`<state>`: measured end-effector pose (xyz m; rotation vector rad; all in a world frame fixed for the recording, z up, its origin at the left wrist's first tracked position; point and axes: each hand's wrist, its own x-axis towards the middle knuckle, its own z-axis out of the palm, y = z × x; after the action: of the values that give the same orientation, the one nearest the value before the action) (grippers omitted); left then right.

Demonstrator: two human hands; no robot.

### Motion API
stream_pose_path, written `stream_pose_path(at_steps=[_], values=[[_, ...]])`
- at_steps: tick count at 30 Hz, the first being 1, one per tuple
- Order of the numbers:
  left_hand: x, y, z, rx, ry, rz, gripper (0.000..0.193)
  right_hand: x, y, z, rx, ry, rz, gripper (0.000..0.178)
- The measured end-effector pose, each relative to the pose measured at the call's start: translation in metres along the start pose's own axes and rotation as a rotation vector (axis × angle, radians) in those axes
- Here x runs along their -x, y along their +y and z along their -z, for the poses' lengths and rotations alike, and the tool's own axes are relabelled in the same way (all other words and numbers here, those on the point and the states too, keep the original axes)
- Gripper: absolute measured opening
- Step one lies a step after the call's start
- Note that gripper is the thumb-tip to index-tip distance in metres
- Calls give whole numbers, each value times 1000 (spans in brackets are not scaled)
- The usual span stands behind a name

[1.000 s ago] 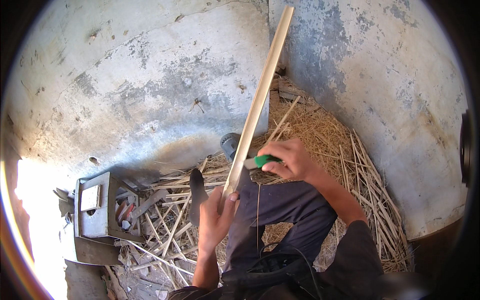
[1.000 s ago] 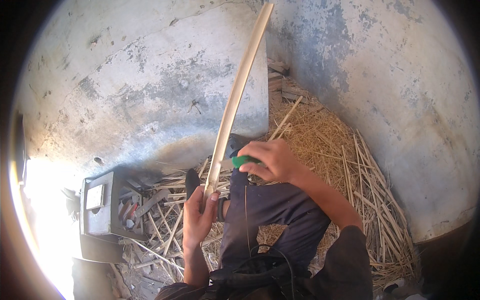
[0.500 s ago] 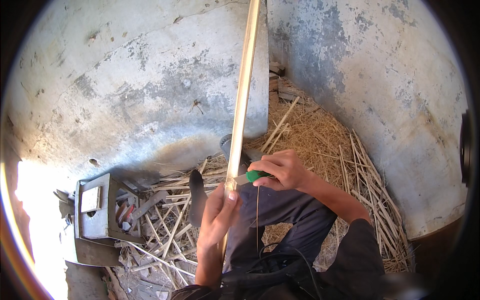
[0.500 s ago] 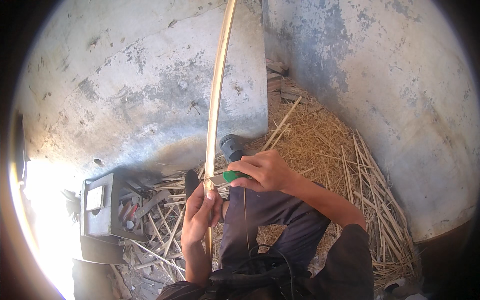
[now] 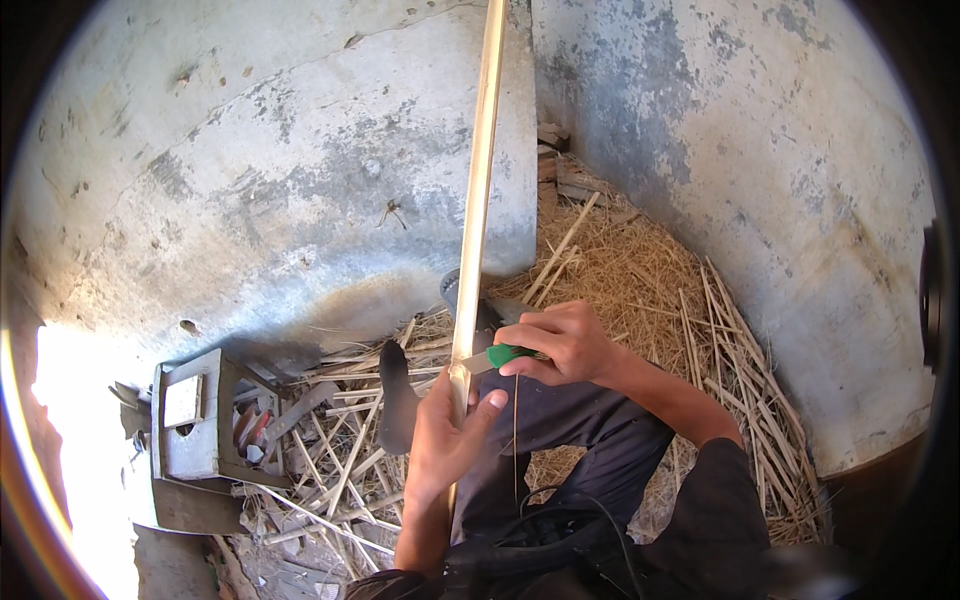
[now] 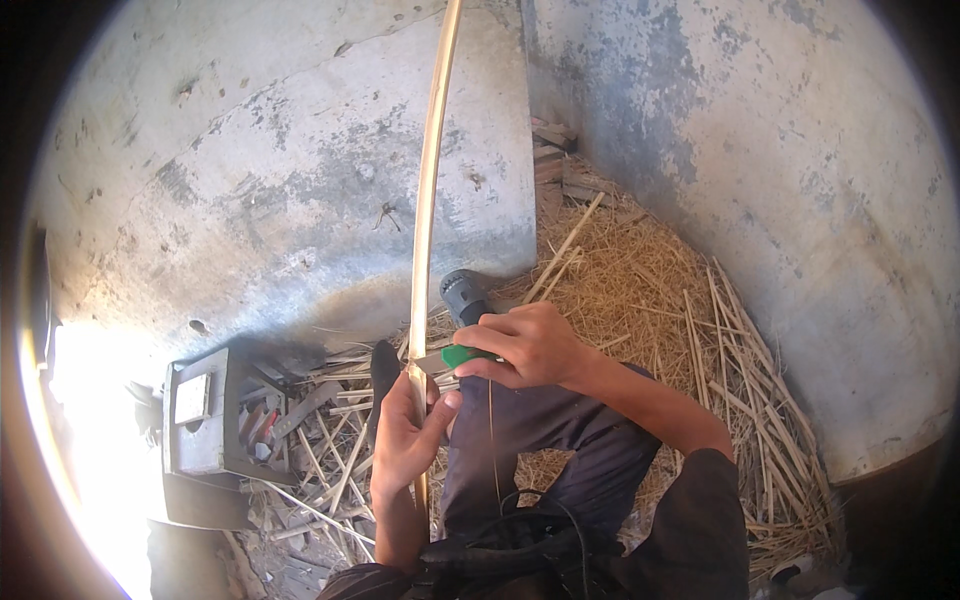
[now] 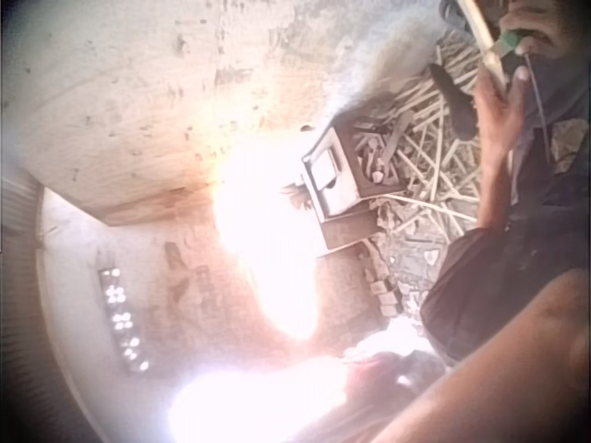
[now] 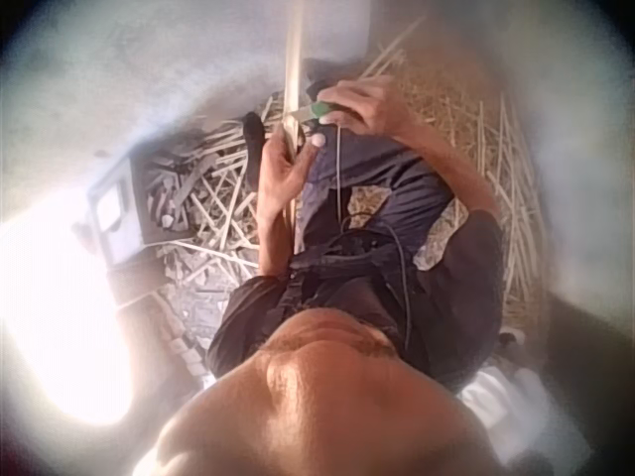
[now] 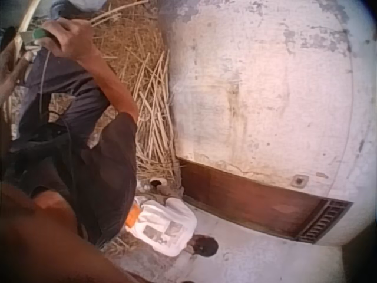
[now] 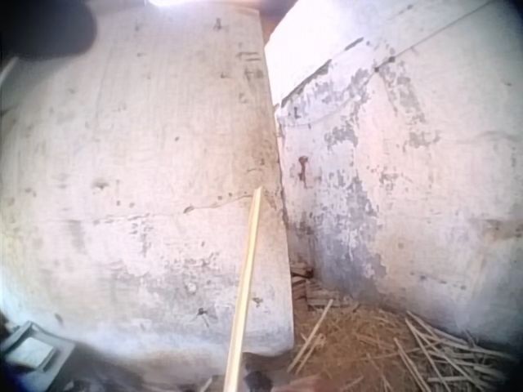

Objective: The person sits on the floor and uses a green utility knife to shave thin strips from a long piece of bamboo. The person holds the bamboo with one hand and scrapes the surface with the other, creating a pile of shavings on the floor.

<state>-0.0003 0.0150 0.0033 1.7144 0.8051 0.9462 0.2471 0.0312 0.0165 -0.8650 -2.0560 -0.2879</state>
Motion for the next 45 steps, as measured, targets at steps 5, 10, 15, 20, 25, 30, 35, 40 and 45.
stream_pose_path(at_steps=[5,10,15,20,25,30,35,40,45], values=[[-1,19,-4,-21,53,77,18,-3,0,6,15,-19,-22,35],[0,7,-6,-41,107,42,23,-2,3,3,22,7,-21,34],[-2,12,-9,-50,182,10,32,-3,0,7,73,4,-38,32],[0,5,-6,-142,184,19,33,-3,0,5,114,-2,-28,34],[-1,5,-7,-107,191,15,33,-3,0,3,112,11,-28,34],[0,5,-5,-143,170,47,31,-4,6,5,133,25,-66,33],[1,10,-4,-153,162,80,32,-5,4,10,142,-18,-87,32],[18,-10,-9,-308,22,143,33,1,46,14,79,165,-338,33],[22,10,-14,-272,-23,251,33,4,47,30,124,201,-329,34]])
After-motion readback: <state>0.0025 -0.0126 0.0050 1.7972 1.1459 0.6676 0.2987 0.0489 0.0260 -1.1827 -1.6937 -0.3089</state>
